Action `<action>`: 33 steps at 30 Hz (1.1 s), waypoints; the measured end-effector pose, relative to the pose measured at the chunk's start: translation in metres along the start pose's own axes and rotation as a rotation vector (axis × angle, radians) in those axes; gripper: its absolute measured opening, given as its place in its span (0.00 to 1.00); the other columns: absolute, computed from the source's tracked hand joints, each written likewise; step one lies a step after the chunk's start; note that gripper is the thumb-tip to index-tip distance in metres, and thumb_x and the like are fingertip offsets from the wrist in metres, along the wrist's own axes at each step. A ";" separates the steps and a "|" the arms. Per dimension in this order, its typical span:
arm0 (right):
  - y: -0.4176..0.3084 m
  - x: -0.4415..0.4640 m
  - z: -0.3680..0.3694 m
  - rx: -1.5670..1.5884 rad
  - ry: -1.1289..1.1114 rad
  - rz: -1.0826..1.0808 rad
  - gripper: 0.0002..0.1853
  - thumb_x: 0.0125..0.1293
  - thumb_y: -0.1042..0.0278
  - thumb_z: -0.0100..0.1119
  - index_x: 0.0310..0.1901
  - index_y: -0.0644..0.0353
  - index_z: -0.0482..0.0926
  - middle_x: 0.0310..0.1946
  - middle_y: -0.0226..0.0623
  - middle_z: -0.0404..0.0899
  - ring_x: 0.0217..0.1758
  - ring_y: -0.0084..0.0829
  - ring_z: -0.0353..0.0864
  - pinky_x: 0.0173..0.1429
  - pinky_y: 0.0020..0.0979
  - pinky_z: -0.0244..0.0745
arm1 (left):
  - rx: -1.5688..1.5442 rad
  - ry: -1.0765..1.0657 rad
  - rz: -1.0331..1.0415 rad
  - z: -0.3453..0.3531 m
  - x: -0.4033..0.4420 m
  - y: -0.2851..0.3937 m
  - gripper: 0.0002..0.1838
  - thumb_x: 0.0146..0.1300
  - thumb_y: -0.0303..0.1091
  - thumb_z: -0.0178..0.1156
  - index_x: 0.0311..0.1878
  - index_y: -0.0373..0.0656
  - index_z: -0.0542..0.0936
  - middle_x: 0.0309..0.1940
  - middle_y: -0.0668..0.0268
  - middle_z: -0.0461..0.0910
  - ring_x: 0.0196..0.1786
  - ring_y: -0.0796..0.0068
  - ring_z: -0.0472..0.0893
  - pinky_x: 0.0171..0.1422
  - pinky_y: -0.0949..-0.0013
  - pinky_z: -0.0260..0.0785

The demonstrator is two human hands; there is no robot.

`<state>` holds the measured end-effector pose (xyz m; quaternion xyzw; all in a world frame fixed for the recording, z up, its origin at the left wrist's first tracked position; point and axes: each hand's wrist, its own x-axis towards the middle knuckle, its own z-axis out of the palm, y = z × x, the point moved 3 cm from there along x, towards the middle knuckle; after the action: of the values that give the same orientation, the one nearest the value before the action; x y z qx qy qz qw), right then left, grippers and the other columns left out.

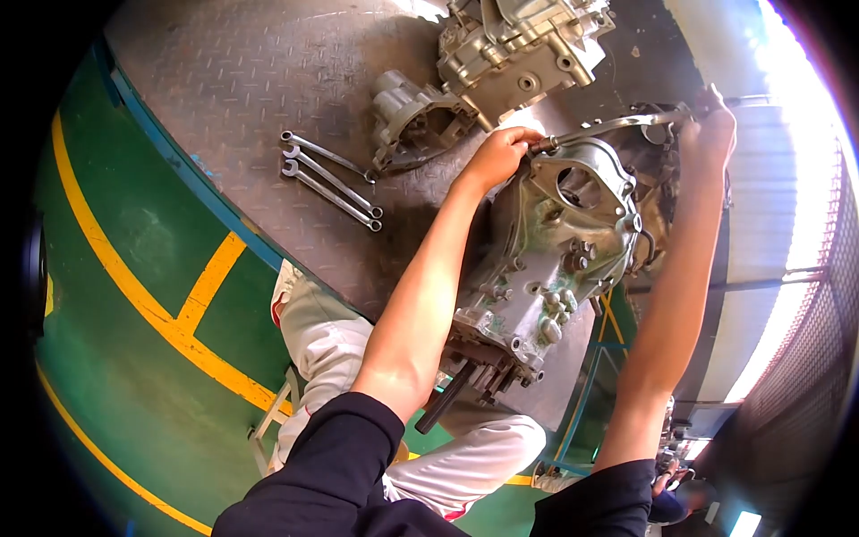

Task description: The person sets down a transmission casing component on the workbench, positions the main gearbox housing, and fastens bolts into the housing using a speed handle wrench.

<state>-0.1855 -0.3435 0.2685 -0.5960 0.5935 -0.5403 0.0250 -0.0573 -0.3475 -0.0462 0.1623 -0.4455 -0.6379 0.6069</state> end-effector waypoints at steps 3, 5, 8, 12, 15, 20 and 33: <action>-0.030 -0.026 0.034 0.503 -0.126 0.062 0.16 0.72 0.69 0.55 0.57 0.68 0.74 0.53 0.44 0.77 0.63 0.35 0.76 0.66 0.37 0.73 | -0.022 -0.003 -0.009 0.001 0.001 -0.001 0.16 0.67 0.23 0.47 0.52 0.35 0.82 0.50 0.54 0.84 0.56 0.63 0.82 0.64 0.65 0.69; -0.053 -0.034 0.051 0.988 -0.157 0.229 0.16 0.72 0.70 0.56 0.57 0.69 0.73 0.53 0.46 0.77 0.62 0.35 0.77 0.67 0.38 0.74 | -0.026 -0.002 0.000 0.000 0.002 0.000 0.16 0.67 0.23 0.48 0.52 0.35 0.82 0.49 0.54 0.85 0.56 0.63 0.82 0.64 0.65 0.69; -0.041 0.006 0.022 0.795 0.020 0.334 0.14 0.72 0.67 0.56 0.52 0.69 0.73 0.49 0.47 0.79 0.58 0.37 0.79 0.65 0.39 0.76 | -0.046 -0.019 0.003 0.002 0.003 -0.001 0.17 0.65 0.22 0.47 0.52 0.34 0.82 0.49 0.54 0.85 0.55 0.64 0.82 0.63 0.65 0.70; -0.078 0.032 -0.001 -0.071 0.074 0.043 0.14 0.70 0.64 0.60 0.36 0.70 0.75 0.34 0.50 0.81 0.49 0.44 0.84 0.58 0.38 0.80 | -0.110 -0.010 0.007 0.004 0.004 -0.006 0.19 0.62 0.20 0.45 0.51 0.34 0.82 0.48 0.55 0.85 0.54 0.66 0.83 0.63 0.67 0.71; -0.111 0.042 -0.007 -0.398 0.176 -0.311 0.15 0.70 0.62 0.60 0.36 0.70 0.76 0.34 0.49 0.81 0.48 0.43 0.84 0.58 0.38 0.80 | -0.131 -0.069 -0.040 0.003 0.005 -0.006 0.18 0.65 0.19 0.45 0.54 0.32 0.80 0.51 0.59 0.83 0.57 0.70 0.81 0.66 0.68 0.69; -0.142 0.040 0.008 -0.763 0.254 -0.723 0.16 0.70 0.61 0.59 0.37 0.69 0.76 0.33 0.48 0.80 0.47 0.42 0.84 0.57 0.38 0.80 | -0.123 -0.073 -0.060 0.004 0.004 -0.005 0.17 0.66 0.20 0.46 0.54 0.32 0.80 0.50 0.59 0.84 0.56 0.70 0.81 0.66 0.68 0.68; -0.148 0.053 -0.018 -1.097 0.103 -0.631 0.18 0.71 0.56 0.58 0.38 0.68 0.77 0.31 0.46 0.80 0.43 0.38 0.84 0.55 0.36 0.79 | -0.006 -0.096 -0.062 -0.002 -0.001 0.010 0.18 0.74 0.37 0.51 0.57 0.33 0.79 0.50 0.60 0.83 0.55 0.71 0.79 0.63 0.69 0.67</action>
<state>-0.1119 -0.3283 0.4081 -0.6418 0.5802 -0.1671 -0.4729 -0.0496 -0.3461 -0.0394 0.1435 -0.4667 -0.6650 0.5652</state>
